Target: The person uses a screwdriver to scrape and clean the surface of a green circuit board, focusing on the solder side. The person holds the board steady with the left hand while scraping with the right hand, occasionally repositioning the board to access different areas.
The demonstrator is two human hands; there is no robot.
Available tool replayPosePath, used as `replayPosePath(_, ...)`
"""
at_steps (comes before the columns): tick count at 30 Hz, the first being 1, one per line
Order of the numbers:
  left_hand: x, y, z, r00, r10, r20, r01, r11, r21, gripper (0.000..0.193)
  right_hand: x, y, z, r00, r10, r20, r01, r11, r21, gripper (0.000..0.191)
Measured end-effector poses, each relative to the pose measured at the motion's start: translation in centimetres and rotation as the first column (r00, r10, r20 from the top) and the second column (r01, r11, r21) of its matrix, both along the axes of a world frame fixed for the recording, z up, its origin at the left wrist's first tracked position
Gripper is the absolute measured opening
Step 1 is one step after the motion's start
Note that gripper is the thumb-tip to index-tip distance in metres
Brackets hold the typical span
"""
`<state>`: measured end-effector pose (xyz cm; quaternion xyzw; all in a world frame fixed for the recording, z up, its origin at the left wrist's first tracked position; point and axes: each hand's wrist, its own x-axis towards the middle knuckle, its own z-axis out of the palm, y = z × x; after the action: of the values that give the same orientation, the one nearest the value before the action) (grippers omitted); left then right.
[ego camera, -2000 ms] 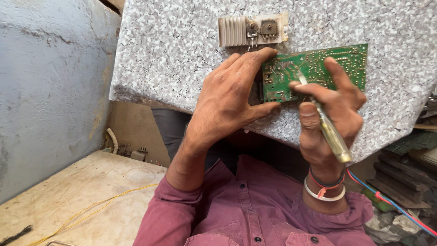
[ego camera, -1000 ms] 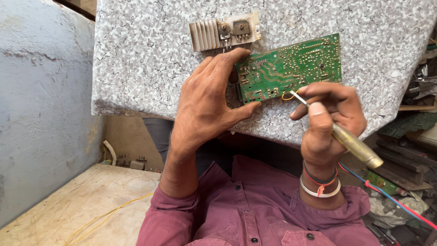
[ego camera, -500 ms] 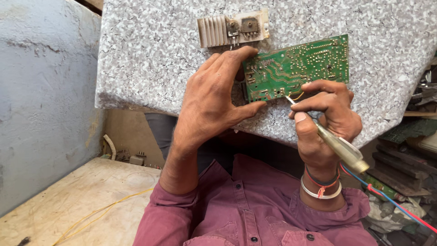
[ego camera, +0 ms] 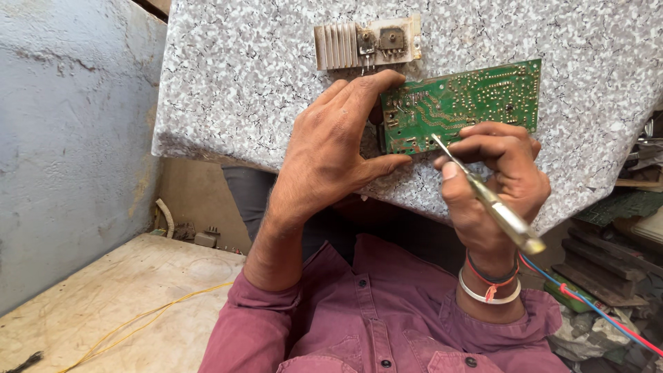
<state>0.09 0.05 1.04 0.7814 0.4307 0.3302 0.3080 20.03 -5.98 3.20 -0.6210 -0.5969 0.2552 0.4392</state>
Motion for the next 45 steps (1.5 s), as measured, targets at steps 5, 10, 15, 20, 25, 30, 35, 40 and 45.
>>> replayPosePath(5,0.0,0.0,0.0,1.0,0.002,0.0,-0.002,1.0,0.007,0.082,0.8,-0.6,-0.8,0.996,0.053,0.077,-0.056,0.998,0.039,0.009)
replayPosePath(10,-0.1,0.0,0.0,1.0,-0.004,0.004,0.004,1.0,0.021,0.082,1.7,-1.0,-2.0,0.993,0.106,0.051,-0.109,0.992,0.066,0.008)
replayPosePath(15,-0.1,0.0,0.0,1.0,-0.005,0.009,0.005,1.0,-0.013,0.083,1.8,-1.1,-2.3,0.989,0.114,0.093,-0.12,0.991,0.065,0.01)
replayPosePath(20,0.0,0.0,0.0,1.0,-0.006,0.009,0.006,1.0,0.013,0.083,1.5,-0.8,-1.7,0.991,0.116,0.062,-0.12,0.991,0.064,0.009)
replayPosePath(25,-0.1,0.0,0.0,1.0,-0.009,-0.001,0.009,1.0,0.029,0.084,1.1,-0.6,-1.2,0.997,0.072,0.025,-0.074,0.996,0.052,0.009)
replayPosePath(30,-0.2,0.0,-0.1,1.0,-0.014,-0.009,0.013,1.0,-0.021,0.085,1.0,-0.7,-1.3,0.998,0.068,0.009,-0.069,0.994,0.089,0.007)
replayPosePath(35,-0.1,-0.1,-0.2,1.0,-0.009,-0.015,0.009,0.999,0.031,0.086,0.7,-1.1,-1.2,0.986,-0.023,-0.166,0.024,1.0,0.002,0.011)
replayPosePath(40,0.0,-0.1,-0.3,1.0,-0.006,-0.028,0.007,1.0,0.029,0.09,0.6,-0.7,-1.0,0.988,0.152,0.037,-0.155,0.98,0.125,0.007)
replayPosePath(45,-0.1,-0.1,-0.5,0.999,-0.013,-0.037,0.014,1.0,0.021,0.092,0.5,-0.4,-0.5,0.974,0.184,0.129,-0.202,0.969,0.14,0.016)
